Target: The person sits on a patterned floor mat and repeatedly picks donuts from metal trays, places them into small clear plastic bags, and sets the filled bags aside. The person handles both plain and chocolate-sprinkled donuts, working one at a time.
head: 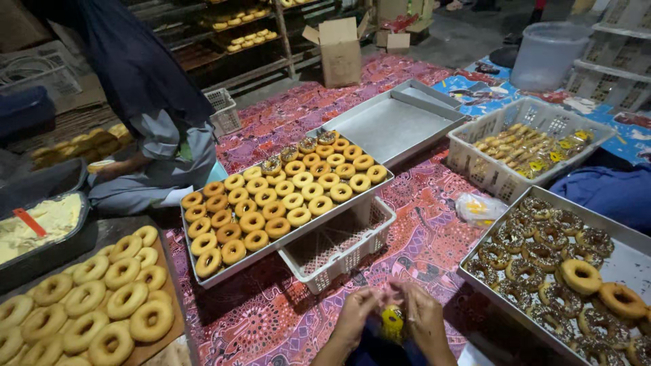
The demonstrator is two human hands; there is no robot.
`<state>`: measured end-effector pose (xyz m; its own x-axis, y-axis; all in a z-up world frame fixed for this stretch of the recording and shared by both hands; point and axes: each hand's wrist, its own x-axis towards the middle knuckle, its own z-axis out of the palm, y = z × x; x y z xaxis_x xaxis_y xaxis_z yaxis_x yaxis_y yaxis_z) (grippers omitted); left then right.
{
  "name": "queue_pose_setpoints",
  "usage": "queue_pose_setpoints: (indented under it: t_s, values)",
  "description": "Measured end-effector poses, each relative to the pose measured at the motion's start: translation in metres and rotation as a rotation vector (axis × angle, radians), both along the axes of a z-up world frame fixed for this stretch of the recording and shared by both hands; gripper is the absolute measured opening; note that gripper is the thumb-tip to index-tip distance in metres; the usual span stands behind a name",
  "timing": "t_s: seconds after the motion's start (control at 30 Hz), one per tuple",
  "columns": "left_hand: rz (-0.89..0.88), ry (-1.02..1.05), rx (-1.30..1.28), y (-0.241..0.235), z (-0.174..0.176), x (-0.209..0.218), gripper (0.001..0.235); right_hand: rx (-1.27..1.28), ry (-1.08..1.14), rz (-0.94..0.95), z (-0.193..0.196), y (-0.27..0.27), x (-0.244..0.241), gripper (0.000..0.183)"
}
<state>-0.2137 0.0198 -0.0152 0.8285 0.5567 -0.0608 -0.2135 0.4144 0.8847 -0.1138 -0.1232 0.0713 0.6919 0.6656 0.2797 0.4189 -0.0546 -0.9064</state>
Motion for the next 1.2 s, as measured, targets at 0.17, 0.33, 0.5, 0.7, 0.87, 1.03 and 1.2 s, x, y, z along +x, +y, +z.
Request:
queue_pose_setpoints:
  t_s: [0.17,0.33,0.5,0.7,0.87,1.03,1.2]
  values:
    - [-0.177,0.182,0.119,-0.006,0.012,-0.008,0.007,-0.034,-0.077,0.020,-0.014,0.002,0.001,0.044]
    - [-0.203,0.000,0.312,-0.002,0.016,0.007,0.009,-0.009,-0.270,-0.015,-0.004,-0.002,0.015,0.044]
    - [0.014,-0.212,0.156,0.001,0.026,0.017,0.009,-0.015,-0.136,-0.207,0.017,-0.003,0.030,0.040]
    - [0.116,-0.024,0.068,-0.017,0.007,-0.004,0.007,-0.022,-0.015,-0.206,-0.022,-0.009,0.001,0.025]
    - [0.195,-0.022,0.234,-0.021,0.028,-0.003,0.004,-0.083,-0.043,-0.250,-0.015,-0.012,-0.005,0.024]
    - [0.407,-0.331,0.507,-0.019,0.043,-0.010,0.020,0.169,-0.320,-0.404,-0.005,-0.014,-0.007,0.013]
    - [0.239,0.273,0.850,-0.038,0.024,-0.050,0.022,0.008,-0.060,-0.251,-0.076,-0.036,-0.050,0.010]
